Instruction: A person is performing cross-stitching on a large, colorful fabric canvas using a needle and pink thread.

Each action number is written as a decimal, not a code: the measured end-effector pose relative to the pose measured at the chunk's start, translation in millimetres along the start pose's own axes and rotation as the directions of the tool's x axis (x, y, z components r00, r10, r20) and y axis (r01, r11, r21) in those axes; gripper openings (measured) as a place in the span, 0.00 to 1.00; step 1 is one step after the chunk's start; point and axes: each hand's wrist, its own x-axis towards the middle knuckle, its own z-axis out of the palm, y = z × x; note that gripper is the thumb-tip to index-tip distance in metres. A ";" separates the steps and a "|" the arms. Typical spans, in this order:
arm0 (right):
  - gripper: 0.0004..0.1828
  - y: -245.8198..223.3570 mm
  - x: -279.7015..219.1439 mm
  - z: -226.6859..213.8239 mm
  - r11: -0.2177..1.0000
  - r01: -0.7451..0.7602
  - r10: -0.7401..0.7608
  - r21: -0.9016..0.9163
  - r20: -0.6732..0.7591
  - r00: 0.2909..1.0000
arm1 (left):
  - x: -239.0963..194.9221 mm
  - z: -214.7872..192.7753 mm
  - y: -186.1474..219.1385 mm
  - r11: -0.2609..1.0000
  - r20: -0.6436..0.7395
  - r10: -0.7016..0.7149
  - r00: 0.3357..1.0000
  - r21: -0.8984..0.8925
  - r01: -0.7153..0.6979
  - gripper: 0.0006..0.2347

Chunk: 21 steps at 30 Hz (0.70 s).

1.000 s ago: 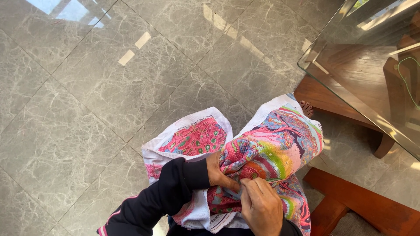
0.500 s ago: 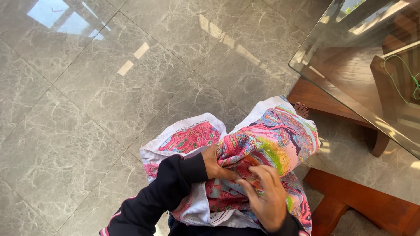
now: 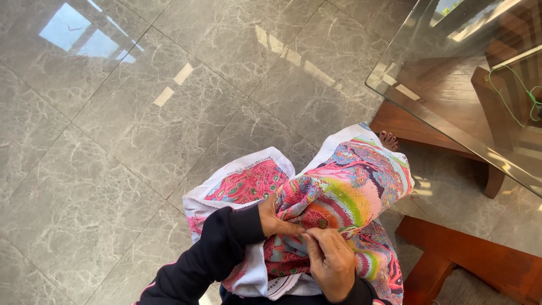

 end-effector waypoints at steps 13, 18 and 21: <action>0.10 -10.5 -53.5 -9.9 0.859 -0.511 0.512 -0.028 0.075 0.856 | -26.0 52.9 -43.6 0.970 -0.287 0.044 0.957 -0.218 -0.110 0.16; 0.11 -19.1 -81.3 -10.7 0.868 -0.495 0.496 0.035 -0.010 0.869 | -33.9 77.5 -44.4 0.979 -0.413 0.051 0.909 -0.160 -0.127 0.20; 0.11 -25.3 -86.2 -14.4 0.909 -0.416 0.418 0.040 -0.071 0.906 | -38.0 87.1 -48.4 0.966 -0.467 -0.034 0.884 -0.243 -0.092 0.16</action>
